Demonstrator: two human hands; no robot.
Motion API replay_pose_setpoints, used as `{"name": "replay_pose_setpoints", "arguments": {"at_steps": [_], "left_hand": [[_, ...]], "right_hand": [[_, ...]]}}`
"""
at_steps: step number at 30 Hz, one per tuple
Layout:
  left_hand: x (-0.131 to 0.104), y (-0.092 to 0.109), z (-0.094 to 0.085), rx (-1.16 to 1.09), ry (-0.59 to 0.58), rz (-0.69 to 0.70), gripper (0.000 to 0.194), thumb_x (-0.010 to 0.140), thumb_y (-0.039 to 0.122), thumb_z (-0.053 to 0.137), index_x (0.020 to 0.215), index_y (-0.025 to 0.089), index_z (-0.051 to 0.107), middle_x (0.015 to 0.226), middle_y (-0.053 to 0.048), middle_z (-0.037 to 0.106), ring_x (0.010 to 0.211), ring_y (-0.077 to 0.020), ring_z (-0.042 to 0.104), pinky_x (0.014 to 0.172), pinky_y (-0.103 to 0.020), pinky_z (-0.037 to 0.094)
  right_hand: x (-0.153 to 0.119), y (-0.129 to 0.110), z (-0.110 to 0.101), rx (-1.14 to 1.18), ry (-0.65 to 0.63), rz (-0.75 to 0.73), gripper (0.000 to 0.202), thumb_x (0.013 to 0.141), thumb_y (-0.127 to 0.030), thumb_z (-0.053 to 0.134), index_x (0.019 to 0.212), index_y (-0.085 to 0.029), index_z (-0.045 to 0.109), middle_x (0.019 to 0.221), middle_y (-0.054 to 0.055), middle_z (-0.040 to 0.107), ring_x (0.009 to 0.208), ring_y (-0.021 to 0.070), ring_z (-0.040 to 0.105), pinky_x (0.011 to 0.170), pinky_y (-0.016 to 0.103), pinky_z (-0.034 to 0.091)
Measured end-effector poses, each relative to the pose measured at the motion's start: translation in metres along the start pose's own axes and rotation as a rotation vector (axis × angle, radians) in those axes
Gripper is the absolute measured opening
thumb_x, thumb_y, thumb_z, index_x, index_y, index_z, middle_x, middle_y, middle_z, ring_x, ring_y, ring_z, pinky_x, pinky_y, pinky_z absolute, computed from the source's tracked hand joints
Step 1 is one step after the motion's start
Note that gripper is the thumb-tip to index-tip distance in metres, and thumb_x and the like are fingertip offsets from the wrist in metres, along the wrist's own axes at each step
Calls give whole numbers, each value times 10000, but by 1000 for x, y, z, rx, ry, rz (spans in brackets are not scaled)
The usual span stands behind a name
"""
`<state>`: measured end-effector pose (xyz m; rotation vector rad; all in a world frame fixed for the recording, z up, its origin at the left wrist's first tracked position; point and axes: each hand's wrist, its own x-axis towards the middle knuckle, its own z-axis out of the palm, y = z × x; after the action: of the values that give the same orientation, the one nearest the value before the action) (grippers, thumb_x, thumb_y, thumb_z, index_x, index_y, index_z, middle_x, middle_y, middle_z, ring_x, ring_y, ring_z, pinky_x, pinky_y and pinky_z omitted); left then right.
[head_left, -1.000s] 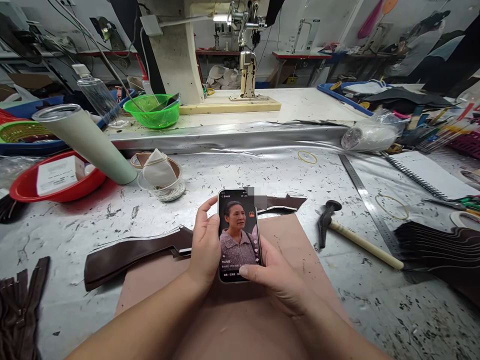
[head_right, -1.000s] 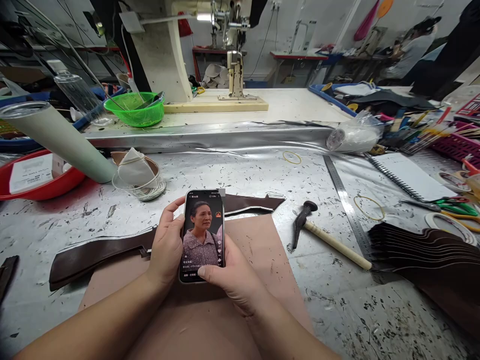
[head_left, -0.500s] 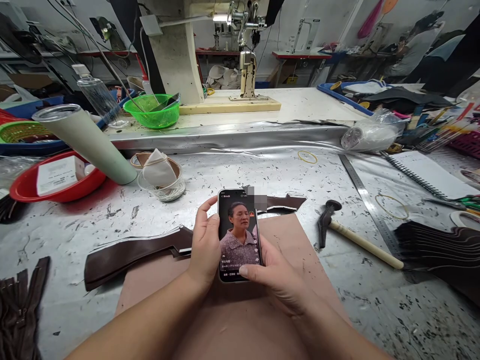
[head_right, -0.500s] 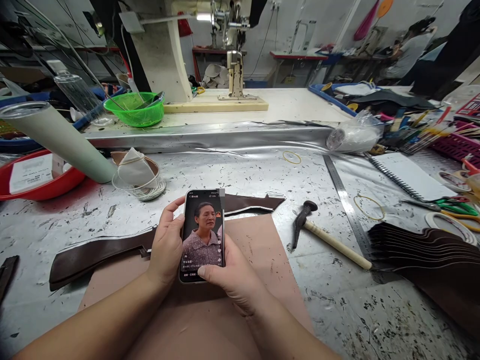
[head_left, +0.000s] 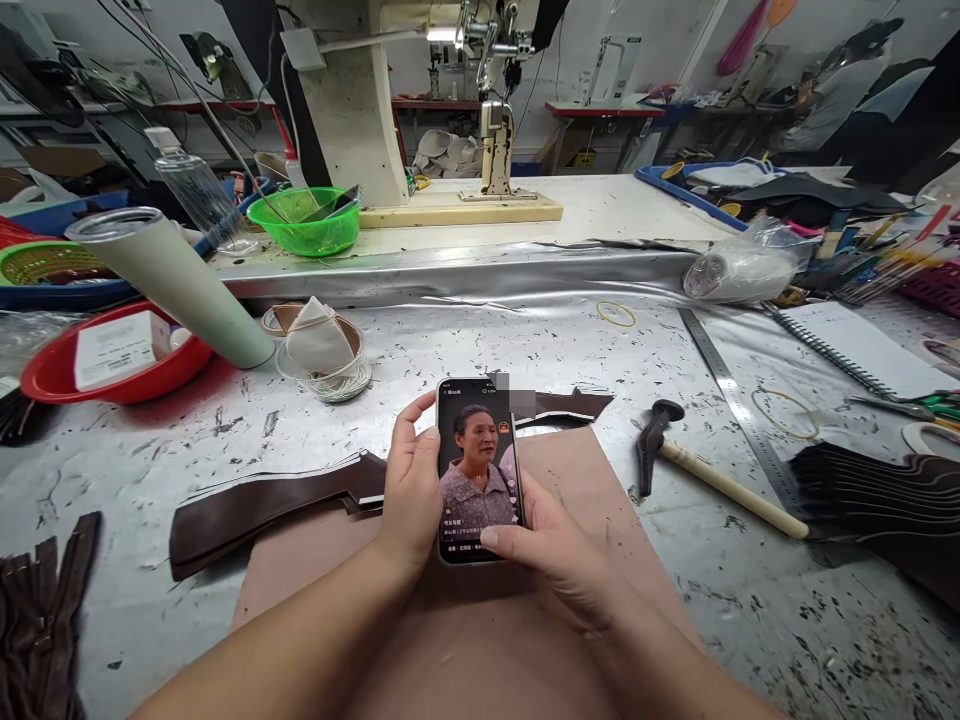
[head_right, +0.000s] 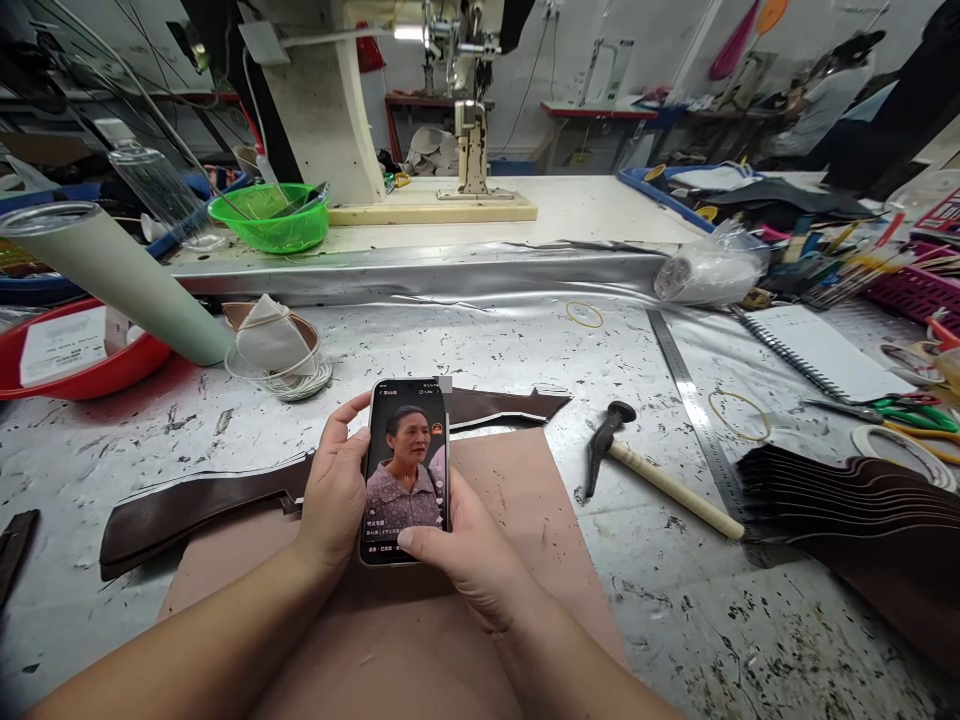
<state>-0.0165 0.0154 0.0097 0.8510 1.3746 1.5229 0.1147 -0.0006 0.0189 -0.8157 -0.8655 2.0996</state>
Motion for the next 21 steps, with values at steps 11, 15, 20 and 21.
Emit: {"name": "replay_pose_setpoints", "arguments": {"at_steps": [11, 15, 20, 21], "left_hand": [[1, -1, 0, -6, 7, -9, 350, 851, 315, 450, 1195, 254, 474, 1135, -31, 613, 1067, -190, 568, 939, -342, 422], [1, -1, 1, -11, 6, -3, 336, 849, 301, 453, 1180, 259, 483, 1112, -23, 620, 1040, -178, 578, 911, -320, 433], [-1, 4, 2, -31, -5, -72, 354, 843, 312, 460, 1196, 274, 464, 886, 7, 663, 737, -140, 620, 654, -258, 495], [-2, 5, 2, -40, -10, -87, 355, 843, 315, 462, 1195, 279, 461, 817, 19, 660, 657, -128, 603, 594, -240, 484]], "right_hand": [[0, -3, 4, 17, 16, -4, 498, 645, -162, 634, 1129, -230, 539, 1092, 22, 638, 1021, 226, 570, 927, 377, 393], [-1, -3, 4, 16, 16, -3, 504, 631, -146, 617, 1123, -229, 546, 1078, 16, 641, 1017, 222, 571, 912, 357, 400], [0, -3, 5, 11, 34, 12, 498, 613, -123, 580, 1100, -223, 556, 1041, 10, 658, 1013, 224, 568, 904, 361, 396], [0, -3, 4, 13, 42, 13, 491, 610, -124, 581, 1091, -219, 558, 1033, 14, 663, 1009, 227, 568, 902, 368, 395]]}}
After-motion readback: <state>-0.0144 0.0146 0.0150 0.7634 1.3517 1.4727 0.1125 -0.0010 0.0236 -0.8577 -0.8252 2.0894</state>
